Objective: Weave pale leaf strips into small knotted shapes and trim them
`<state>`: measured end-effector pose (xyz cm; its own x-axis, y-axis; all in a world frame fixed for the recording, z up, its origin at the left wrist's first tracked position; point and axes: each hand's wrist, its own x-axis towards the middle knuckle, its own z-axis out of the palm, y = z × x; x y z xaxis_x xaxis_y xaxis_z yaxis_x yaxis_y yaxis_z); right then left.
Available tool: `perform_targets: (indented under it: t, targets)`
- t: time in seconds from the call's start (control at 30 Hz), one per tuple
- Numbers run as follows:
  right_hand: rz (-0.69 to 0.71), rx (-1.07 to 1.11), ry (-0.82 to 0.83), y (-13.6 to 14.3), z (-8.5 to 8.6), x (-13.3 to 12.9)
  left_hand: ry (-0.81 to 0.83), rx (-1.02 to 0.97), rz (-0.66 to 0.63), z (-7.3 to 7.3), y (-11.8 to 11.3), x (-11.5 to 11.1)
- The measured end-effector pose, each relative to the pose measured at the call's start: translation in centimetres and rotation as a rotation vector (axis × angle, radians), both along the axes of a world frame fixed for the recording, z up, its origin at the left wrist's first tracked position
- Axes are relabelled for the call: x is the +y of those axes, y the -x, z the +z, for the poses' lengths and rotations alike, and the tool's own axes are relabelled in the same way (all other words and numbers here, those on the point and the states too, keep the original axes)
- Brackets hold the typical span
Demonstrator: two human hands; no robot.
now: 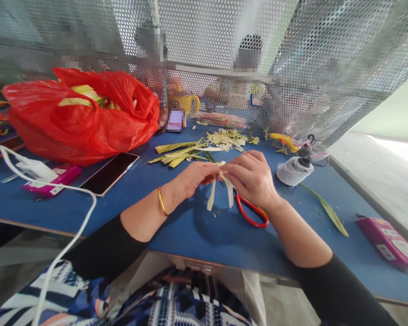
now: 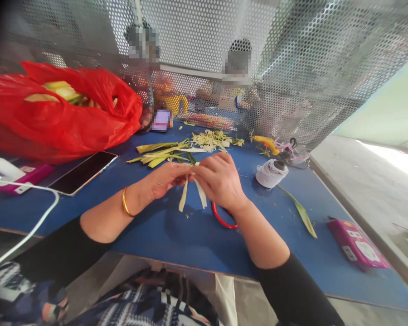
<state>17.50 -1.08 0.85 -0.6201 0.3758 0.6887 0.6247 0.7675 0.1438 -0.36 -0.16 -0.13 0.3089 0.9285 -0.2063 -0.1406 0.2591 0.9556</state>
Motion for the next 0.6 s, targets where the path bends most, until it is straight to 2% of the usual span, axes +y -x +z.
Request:
perform_targets:
  t: [0.1, 0.23, 0.33, 0.6]
  targets:
    - [0.056, -0.213, -0.078, 0.7, -0.1, -0.8, 0.083, -0.093, 0.016, 0.2, 0.4, 0.4]
    - [0.001, -0.351, -0.176, 1.0, -0.3, -0.9, 0.126, -0.169, 0.045, 0.1, 0.9, 0.9]
    - [-0.005, -0.346, -0.242, 0.9, -0.5, -0.6, 0.101, -0.218, 0.027, -0.1, 1.0, 1.1]
    - [0.121, -0.141, -0.310, 1.1, -1.5, -0.7, 0.042, -0.184, -0.059, -0.6, 0.8, 1.1]
